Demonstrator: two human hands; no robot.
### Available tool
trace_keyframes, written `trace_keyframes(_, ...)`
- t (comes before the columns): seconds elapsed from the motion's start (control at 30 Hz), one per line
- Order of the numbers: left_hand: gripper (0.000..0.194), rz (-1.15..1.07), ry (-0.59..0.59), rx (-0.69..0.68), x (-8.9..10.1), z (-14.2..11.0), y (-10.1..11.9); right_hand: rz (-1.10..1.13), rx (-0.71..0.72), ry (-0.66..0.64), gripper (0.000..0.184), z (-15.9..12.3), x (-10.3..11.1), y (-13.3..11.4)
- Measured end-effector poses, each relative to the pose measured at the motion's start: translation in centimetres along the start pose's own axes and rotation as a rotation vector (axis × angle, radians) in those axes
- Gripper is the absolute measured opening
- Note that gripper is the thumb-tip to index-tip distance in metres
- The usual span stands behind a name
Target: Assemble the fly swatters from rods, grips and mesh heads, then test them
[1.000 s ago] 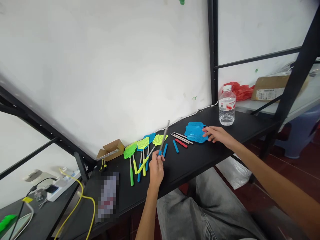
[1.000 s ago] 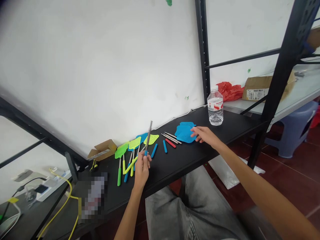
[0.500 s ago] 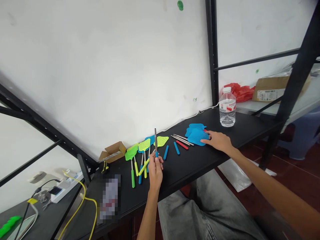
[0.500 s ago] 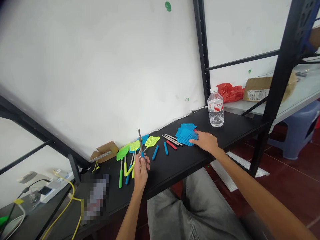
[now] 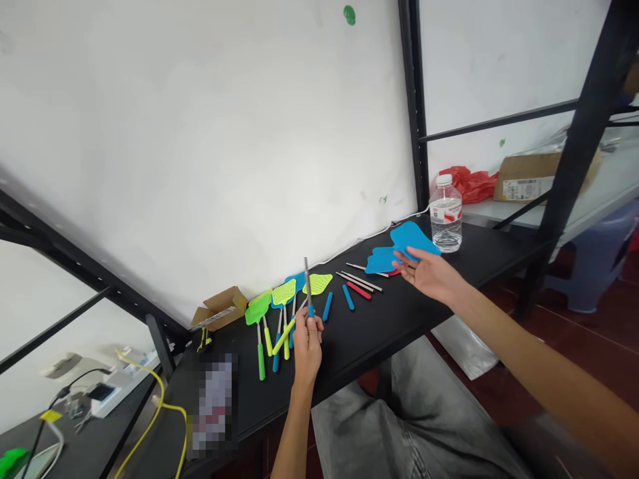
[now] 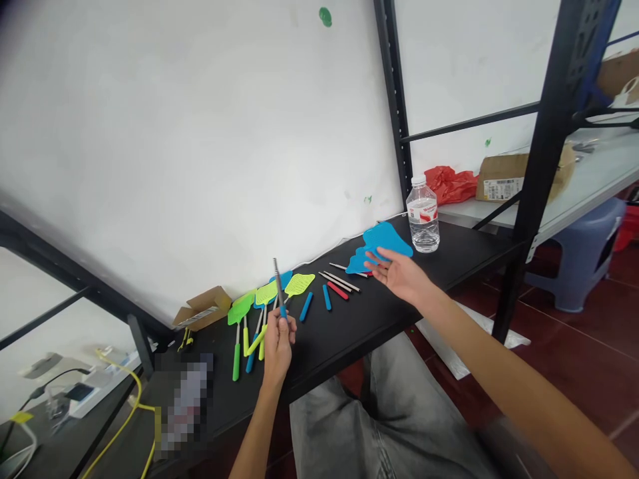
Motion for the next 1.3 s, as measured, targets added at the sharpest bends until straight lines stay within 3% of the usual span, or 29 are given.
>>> trace_keyframes(0.17, 0.025, 0.212, -0.231, -0.134, -1.2, -0.6, 0.7, 0.017, -0.059, -0.098, 0.018, -2.2, -3.1, 1.0)
trace_keyframes(0.37, 0.025, 0.273, -0.293, -0.165, -1.5, -0.9, 0.8, 0.033, -0.065, -0.218, 0.018, -3.2, -5.4, 1.5)
trace_keyframes(0.87, 0.027, 0.316, -0.313, -0.166, -1.6, -0.9, 0.8, 0.167, -0.071, -0.275, 0.008, -3.4, -5.4, 1.2)
trace_keyframes(1.1, 0.027, 0.343, -0.334, -0.203, -1.8, -0.9, 1.0, 0.025, 0.028, -0.281, 0.022, -3.3, -5.0, 1.3)
trace_keyframes(1.3, 0.03, 0.359, -0.34, -0.197, -1.7, -1.0, 0.8, -0.176, 0.09, -0.376, 0.034, -4.1, -5.6, 1.4)
Point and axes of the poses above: each hand's wrist, its own z-axis towards the middle knuckle, its own x-axis out of the back of the hand, y = z × x, the point moved 5 cm from there along z, towards the middle knuckle, and after that the axes turned 8 degrees about y, right-handed, at the moved point
